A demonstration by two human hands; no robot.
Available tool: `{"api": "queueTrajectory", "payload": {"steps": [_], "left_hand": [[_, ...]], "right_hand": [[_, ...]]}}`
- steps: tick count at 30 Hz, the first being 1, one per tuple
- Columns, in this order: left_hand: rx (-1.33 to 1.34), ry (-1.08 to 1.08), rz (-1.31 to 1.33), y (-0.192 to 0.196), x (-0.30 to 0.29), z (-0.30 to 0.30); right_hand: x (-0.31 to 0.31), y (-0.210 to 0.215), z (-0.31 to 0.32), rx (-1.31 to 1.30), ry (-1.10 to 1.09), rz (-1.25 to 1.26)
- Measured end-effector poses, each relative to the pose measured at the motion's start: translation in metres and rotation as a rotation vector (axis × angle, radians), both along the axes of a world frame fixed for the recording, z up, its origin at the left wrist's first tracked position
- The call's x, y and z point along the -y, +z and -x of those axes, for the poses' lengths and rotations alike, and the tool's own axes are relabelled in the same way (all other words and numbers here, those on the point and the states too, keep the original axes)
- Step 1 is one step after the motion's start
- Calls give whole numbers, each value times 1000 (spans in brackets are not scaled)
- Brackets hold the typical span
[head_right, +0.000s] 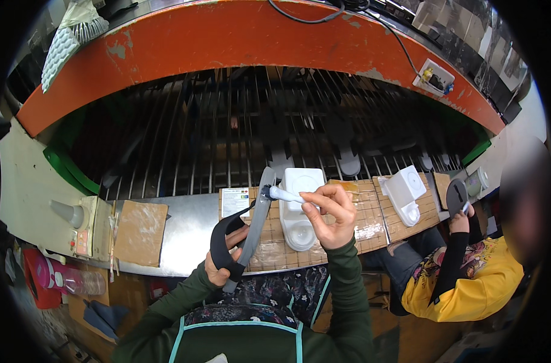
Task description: The person repeatedly paints gray plastic shoe components with a small brush, dipping the brush into a white container and applying paint to the edges and surfaces. The person places finished pieces on a nearby rack and continues the process with additional parts.
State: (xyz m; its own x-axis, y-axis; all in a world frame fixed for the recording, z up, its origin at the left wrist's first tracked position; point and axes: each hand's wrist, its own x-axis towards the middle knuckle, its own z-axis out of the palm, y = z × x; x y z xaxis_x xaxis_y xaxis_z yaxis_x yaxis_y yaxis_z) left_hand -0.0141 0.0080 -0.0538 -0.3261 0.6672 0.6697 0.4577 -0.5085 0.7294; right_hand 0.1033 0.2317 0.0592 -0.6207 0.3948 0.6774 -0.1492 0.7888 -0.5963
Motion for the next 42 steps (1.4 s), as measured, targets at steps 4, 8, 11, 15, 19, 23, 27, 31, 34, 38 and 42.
{"api": "queueTrajectory", "payload": {"steps": [4, 8, 11, 15, 19, 23, 27, 31, 34, 38, 42], "left_hand": [[-2, -27, 2, 7, 1, 4], [57, -43, 47, 14, 4, 4], [153, -66, 113, 18, 9, 0], [224, -86, 125, 21, 10, -3], [230, -100, 118, 23, 8, -2], [195, -81, 143, 26, 10, -1], [167, -78, 144, 28, 11, 0], [137, -75, 134, 29, 10, 4], [118, -61, 119, 28, 10, 6], [173, -59, 143, 28, 11, 5], [274, -71, 222, 31, 14, 3]], "right_hand": [[1, -3, 0, -11, 1, 18], [0, -4, 0, -3, 9, -10], [0, -2, 0, 15, 52, -32], [-1, -1, 1, -1, 133, 34], [2, -3, 7, -61, -49, 50], [5, -2, 5, -54, -89, -5], [3, 1, 2, -3, -64, -57], [1, 4, -1, 72, -52, -100], [1, 4, -2, 98, -34, -97], [2, 3, -1, 110, -18, -113], [6, 0, 1, 103, -13, -126]]}}
